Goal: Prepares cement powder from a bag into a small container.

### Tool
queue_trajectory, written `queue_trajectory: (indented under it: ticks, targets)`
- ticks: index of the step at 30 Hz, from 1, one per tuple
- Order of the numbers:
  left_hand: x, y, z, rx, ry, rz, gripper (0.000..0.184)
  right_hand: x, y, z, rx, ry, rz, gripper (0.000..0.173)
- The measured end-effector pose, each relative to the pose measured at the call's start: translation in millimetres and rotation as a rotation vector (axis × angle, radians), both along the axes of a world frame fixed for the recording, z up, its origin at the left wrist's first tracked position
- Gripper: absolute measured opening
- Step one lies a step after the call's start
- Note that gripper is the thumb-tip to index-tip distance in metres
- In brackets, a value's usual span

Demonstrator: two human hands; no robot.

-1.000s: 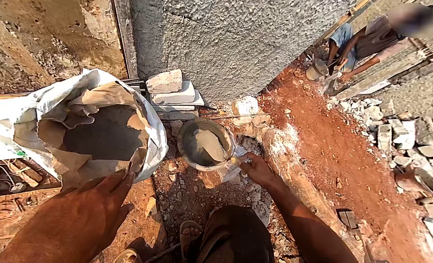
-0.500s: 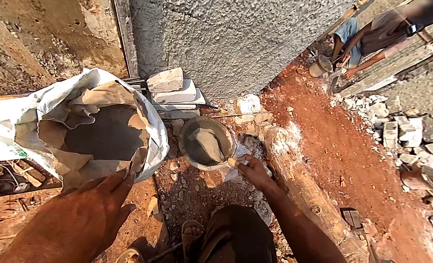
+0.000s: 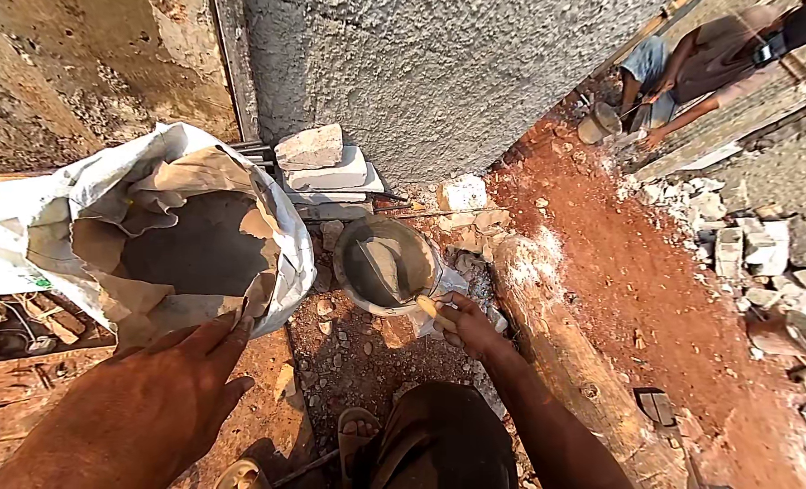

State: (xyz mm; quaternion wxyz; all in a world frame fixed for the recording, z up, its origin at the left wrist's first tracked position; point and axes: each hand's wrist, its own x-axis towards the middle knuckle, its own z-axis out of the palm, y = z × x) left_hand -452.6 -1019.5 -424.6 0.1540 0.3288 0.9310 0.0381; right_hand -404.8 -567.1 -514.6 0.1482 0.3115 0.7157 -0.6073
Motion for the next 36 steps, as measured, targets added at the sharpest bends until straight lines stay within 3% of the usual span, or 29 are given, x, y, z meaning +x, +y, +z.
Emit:
queue_trajectory:
  ticks: [19, 31, 33, 36]
  targets:
    - [1.4, 0.1, 3.6, 0.007, 0.001, 0.006, 0.064, 20.5, 2.3, 4.7, -0.467, 0.032, -0.195, 0.029]
    - [3.5, 0.1, 3.4, 0.011, 0.020, 0.021, 0.064, 26.6, -8.6, -5.3, -0.432, -0.021, -0.281, 0.028]
    - [3.9, 1.3, 4.1, 0.026, 0.041, 0.020, 0.063, 26.1, -8.5, -1.1, -0.343, 0.000, -0.245, 0.028]
    - [5.1, 1.2, 4.3, 0.038, 0.055, 0.026, 0.063, 21.9, -9.1, 10.5, -0.016, 0.072, -0.116, 0.026]
